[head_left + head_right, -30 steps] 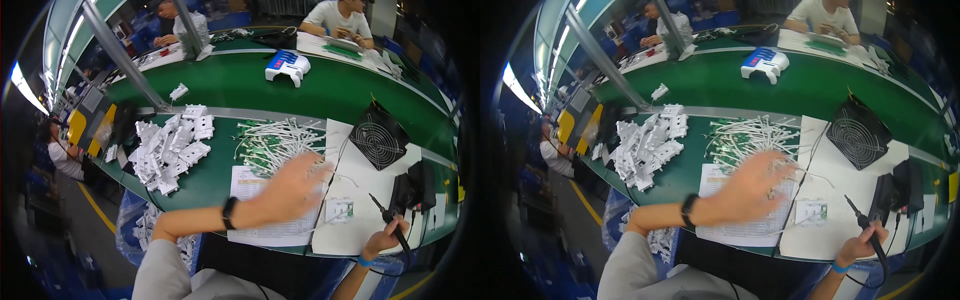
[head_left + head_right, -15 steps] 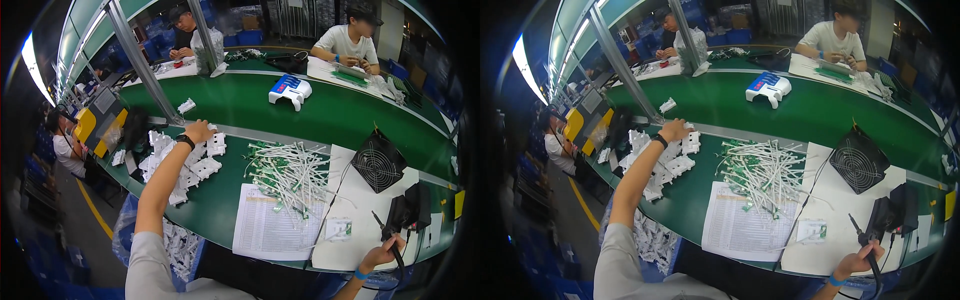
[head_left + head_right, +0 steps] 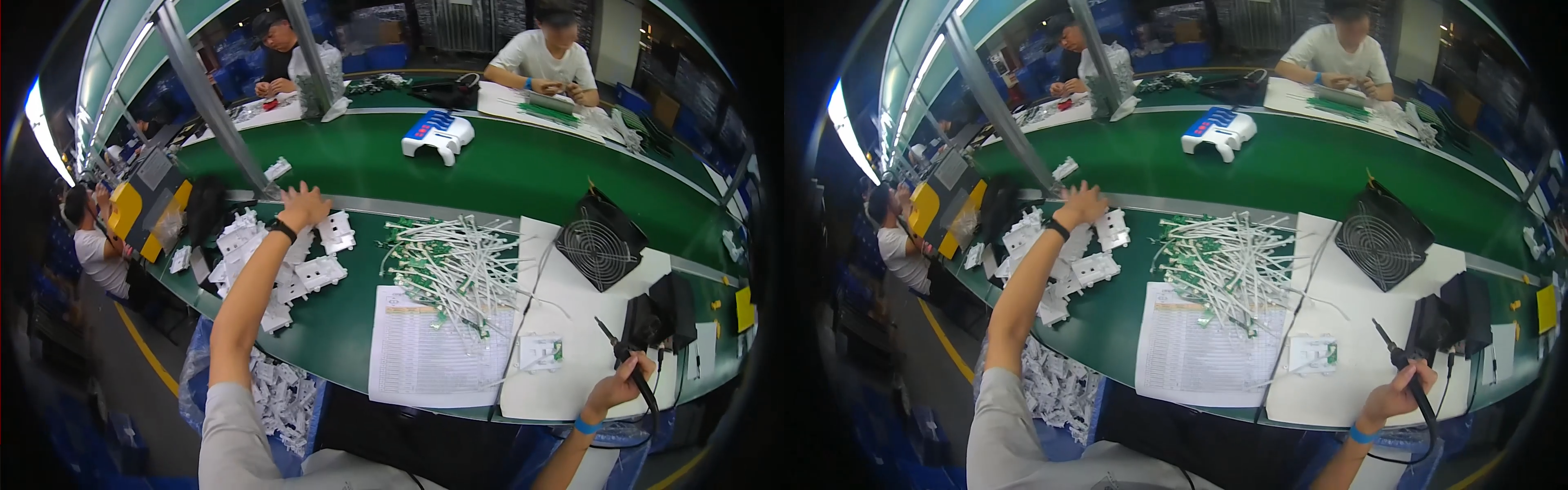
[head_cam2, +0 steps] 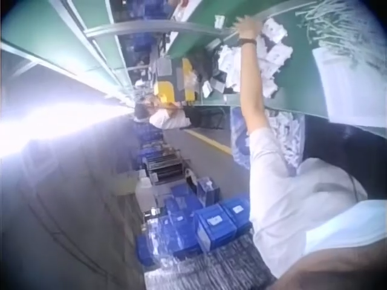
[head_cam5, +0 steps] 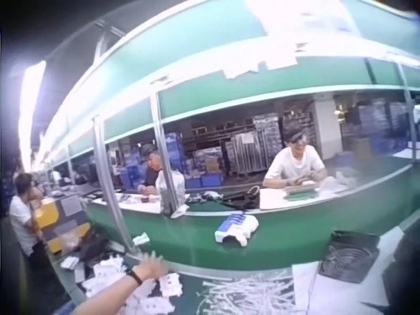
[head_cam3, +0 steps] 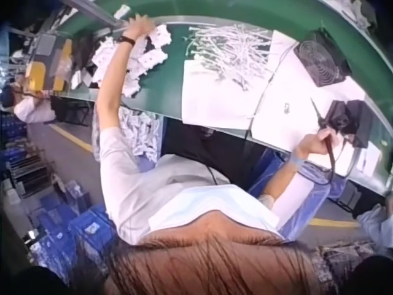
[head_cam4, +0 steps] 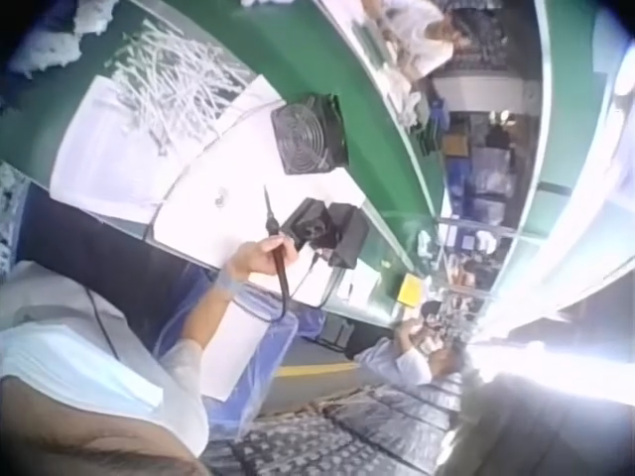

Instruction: The person solders wires onto small circuit boards at an assembly station. This is done using a soldering iron and solder wire.

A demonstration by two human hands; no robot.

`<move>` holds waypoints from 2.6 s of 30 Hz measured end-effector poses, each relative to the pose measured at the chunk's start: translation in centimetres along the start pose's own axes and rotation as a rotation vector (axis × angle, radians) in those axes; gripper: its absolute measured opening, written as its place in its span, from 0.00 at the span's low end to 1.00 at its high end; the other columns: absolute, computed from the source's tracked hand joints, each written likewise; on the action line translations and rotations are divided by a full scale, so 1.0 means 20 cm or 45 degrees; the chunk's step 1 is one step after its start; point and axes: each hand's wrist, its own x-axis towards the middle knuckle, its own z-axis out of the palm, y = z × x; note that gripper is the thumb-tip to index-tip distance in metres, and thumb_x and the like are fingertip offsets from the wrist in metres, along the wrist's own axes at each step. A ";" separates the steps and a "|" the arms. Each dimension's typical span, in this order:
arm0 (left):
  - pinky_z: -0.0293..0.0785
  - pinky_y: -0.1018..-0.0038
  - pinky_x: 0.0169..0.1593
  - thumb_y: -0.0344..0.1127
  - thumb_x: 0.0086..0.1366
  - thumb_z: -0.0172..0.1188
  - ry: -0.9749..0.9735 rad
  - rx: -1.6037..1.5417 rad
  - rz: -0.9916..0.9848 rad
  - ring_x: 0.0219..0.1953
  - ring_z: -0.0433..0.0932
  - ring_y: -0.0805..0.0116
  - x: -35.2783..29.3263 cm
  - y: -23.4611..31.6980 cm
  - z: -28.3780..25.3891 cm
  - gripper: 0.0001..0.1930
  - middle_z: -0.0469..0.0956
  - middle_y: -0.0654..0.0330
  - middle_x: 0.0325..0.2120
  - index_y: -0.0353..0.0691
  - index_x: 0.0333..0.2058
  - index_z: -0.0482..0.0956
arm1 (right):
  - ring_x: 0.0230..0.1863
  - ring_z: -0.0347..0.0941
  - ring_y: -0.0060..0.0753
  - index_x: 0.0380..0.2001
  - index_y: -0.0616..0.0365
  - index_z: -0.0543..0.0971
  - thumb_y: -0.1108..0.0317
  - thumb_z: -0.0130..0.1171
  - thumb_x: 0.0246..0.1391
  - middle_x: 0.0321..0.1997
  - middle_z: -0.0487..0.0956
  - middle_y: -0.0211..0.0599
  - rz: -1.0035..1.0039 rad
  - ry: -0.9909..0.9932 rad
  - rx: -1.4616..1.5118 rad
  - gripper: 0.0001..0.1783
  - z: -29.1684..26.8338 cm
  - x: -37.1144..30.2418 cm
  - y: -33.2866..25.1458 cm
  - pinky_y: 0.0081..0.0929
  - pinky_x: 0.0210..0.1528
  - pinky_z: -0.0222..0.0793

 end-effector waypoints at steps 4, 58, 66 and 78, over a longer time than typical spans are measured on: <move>0.42 0.37 0.71 0.48 0.66 0.58 0.704 0.094 0.348 0.69 0.59 0.36 -0.36 0.39 -0.20 0.32 0.65 0.37 0.65 0.32 0.63 0.69 | 0.29 0.62 0.15 0.37 0.56 0.73 0.69 0.55 0.67 0.34 0.72 0.26 0.023 0.018 0.109 0.03 0.04 -0.01 -0.05 0.13 0.28 0.56; 0.71 0.62 0.58 0.23 0.55 0.63 -0.010 -0.912 1.626 0.55 0.69 0.50 -1.27 1.59 -0.04 0.23 0.70 0.46 0.53 0.37 0.52 0.78 | 0.20 0.56 0.16 0.28 0.59 0.67 0.75 0.56 0.59 0.17 0.66 0.28 0.060 -0.611 0.212 0.09 0.11 0.02 -0.15 0.19 0.24 0.52; 0.71 0.63 0.58 0.23 0.55 0.63 -0.002 -0.911 1.631 0.55 0.69 0.50 -1.27 1.59 -0.04 0.23 0.70 0.47 0.53 0.37 0.52 0.78 | 0.21 0.56 0.15 0.28 0.59 0.67 0.75 0.56 0.60 0.18 0.66 0.27 0.111 -0.589 0.215 0.09 0.12 0.02 -0.15 0.19 0.25 0.52; 0.71 0.62 0.58 0.23 0.55 0.63 0.007 -0.896 1.631 0.56 0.69 0.50 -1.28 1.59 -0.04 0.23 0.70 0.47 0.53 0.37 0.53 0.78 | 0.22 0.58 0.15 0.29 0.58 0.67 0.75 0.55 0.61 0.19 0.67 0.27 0.119 -0.568 0.232 0.08 0.12 0.02 -0.16 0.18 0.26 0.53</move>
